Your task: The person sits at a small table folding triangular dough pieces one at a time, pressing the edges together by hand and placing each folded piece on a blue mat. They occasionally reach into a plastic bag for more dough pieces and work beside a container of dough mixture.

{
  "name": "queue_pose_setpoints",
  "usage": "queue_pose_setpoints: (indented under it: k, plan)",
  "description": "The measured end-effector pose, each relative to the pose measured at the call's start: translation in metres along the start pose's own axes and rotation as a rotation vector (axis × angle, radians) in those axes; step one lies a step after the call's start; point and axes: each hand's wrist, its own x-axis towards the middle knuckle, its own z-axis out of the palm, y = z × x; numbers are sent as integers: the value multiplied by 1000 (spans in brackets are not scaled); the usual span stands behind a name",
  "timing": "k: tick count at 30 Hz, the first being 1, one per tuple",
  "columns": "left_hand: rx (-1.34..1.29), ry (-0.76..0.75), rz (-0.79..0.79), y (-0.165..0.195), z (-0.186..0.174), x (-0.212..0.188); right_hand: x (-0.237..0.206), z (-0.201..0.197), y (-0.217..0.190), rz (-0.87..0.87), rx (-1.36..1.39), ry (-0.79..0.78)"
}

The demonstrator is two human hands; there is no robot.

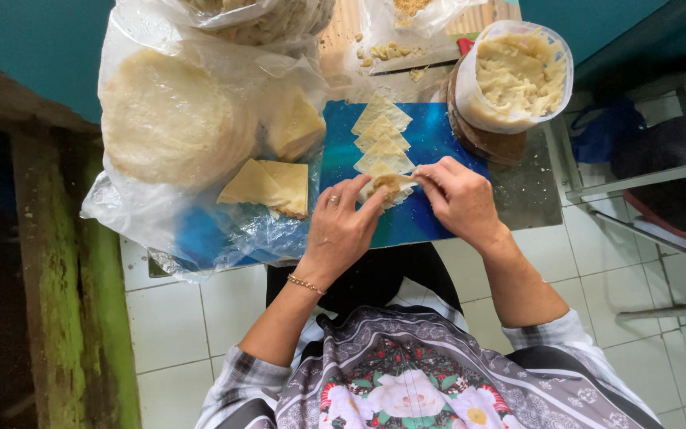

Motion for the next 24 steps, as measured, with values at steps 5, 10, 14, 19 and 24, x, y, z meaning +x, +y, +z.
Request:
queue_pose_setpoints:
  k: [5,10,14,19,24]
  plan:
    - [28,68,-142,1,-2,-8,13,6,13,270,349,58]
    - [139,22,-94,3,-4,-5,62,28,44,487,478,224]
    - [32,-21,-60,1,-10,-2,113,51,85,471,411,385]
    - [13,14,-80,0,-10,-3,170,82,136,497,183,483]
    - [11,61,-132,-3,-7,-6,230,88,148,504,-122,436]
